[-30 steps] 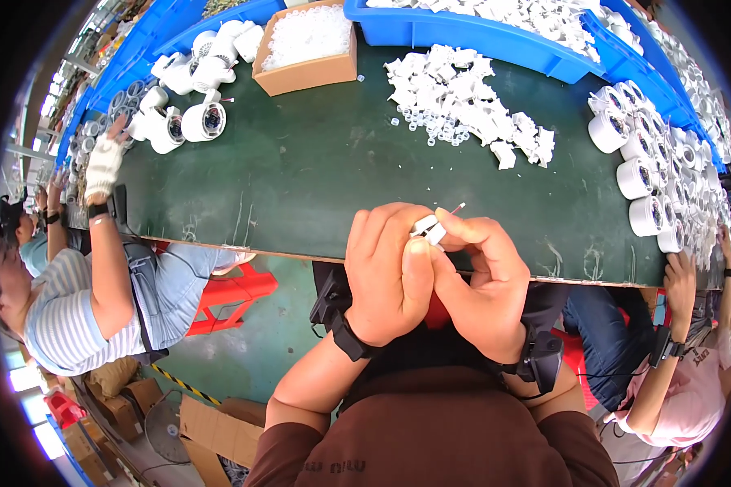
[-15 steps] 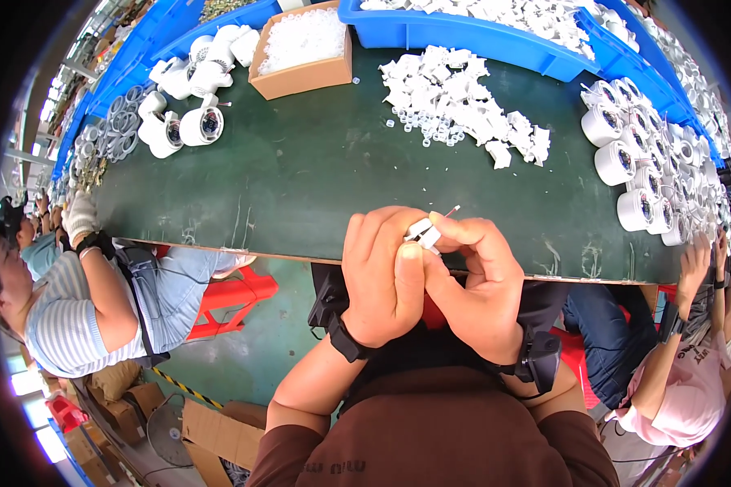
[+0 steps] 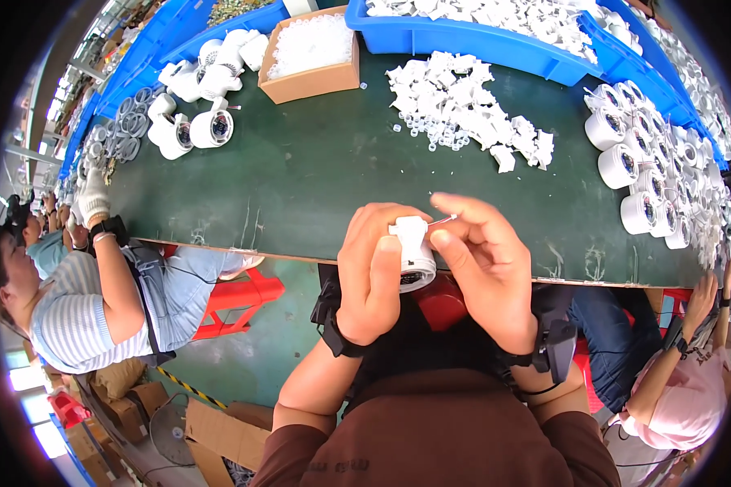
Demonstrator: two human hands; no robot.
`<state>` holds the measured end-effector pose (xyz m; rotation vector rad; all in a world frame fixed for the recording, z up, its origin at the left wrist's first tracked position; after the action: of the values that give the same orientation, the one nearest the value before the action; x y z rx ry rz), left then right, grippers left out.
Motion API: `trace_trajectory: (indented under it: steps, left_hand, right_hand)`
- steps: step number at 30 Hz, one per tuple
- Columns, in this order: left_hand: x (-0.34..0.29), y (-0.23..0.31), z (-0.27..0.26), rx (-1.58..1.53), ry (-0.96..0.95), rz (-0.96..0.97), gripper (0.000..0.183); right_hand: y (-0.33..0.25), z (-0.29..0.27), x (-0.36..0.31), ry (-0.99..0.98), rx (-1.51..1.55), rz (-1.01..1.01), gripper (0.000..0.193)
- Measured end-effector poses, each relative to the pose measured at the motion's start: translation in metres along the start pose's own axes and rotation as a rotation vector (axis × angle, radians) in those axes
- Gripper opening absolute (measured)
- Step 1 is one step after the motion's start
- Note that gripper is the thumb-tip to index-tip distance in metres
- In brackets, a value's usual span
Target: The person assembles a camera component by hand, picking up a white plastic housing, inserting a small wire connector, and fitting a white plastic cap onto the housing. After pressing the pieces together, the person sets the assembled part aside on the table and reaches for a small plastic ring from a pile.
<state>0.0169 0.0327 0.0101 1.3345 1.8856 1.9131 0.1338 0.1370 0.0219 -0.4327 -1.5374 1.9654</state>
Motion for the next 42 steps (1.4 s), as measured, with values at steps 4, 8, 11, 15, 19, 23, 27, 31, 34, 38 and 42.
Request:
trace_trajectory:
  steps: [4,8,11,15,19,23,27,31,34,38,42]
  left_hand:
    - [-0.005,0.003,0.001,-0.254,-0.008,-0.314,0.019]
    - [-0.006,0.001,0.002,-0.526,0.013,-0.476,0.019]
    - [0.001,0.002,0.001,-0.013,-0.046,-0.144,0.017]
    - [0.008,0.01,0.0,0.361,-0.03,0.135,0.025]
    - [0.012,0.013,0.007,0.509,-0.078,0.182,0.022]
    - [0.015,0.015,0.012,0.55,-0.097,0.189,0.022]
    - [0.016,0.017,0.013,0.557,-0.093,0.191,0.022]
    - [0.016,0.014,0.008,0.554,-0.101,0.175,0.023]
    - [0.016,0.014,0.001,0.548,-0.107,0.15,0.024]
    - [0.016,0.013,-0.001,0.527,-0.119,0.125,0.026]
    - [0.016,0.011,0.001,0.528,-0.117,0.15,0.028]
  right_hand:
    - [0.007,-0.002,0.003,-0.002,-0.008,-0.016,0.013]
    - [0.004,0.0,0.001,-0.016,-0.254,-0.144,0.012]
    - [0.002,-0.004,0.001,0.012,-0.196,-0.005,0.011]
    - [-0.007,-0.022,0.017,-0.064,-0.37,-0.05,0.011]
    - [-0.02,-0.049,0.056,0.01,-0.781,-0.196,0.007]
    - [-0.009,-0.054,0.095,-0.117,-1.121,-0.619,0.012]
    - [0.002,-0.042,0.112,-0.24,-1.237,-0.679,0.014]
    - [0.014,-0.041,0.116,-0.256,-1.248,-0.679,0.019]
    - [0.0,-0.036,0.104,-0.25,-1.265,-0.734,0.016]
    - [-0.023,-0.039,0.067,-0.196,-0.655,-0.109,0.008]
    - [-0.024,-0.045,0.041,-0.148,-0.349,0.223,0.02]
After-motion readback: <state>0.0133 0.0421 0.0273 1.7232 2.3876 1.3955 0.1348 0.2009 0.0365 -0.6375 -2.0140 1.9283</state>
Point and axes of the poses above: each hand's wrist, its own x-axis towards the middle knuckle, its own z-axis out of the palm, y = z × x, the point moved 2 cm from there along x, towards the middle knuckle, and after that the axes turned 2 degrees about y, right-handed, at the moved point
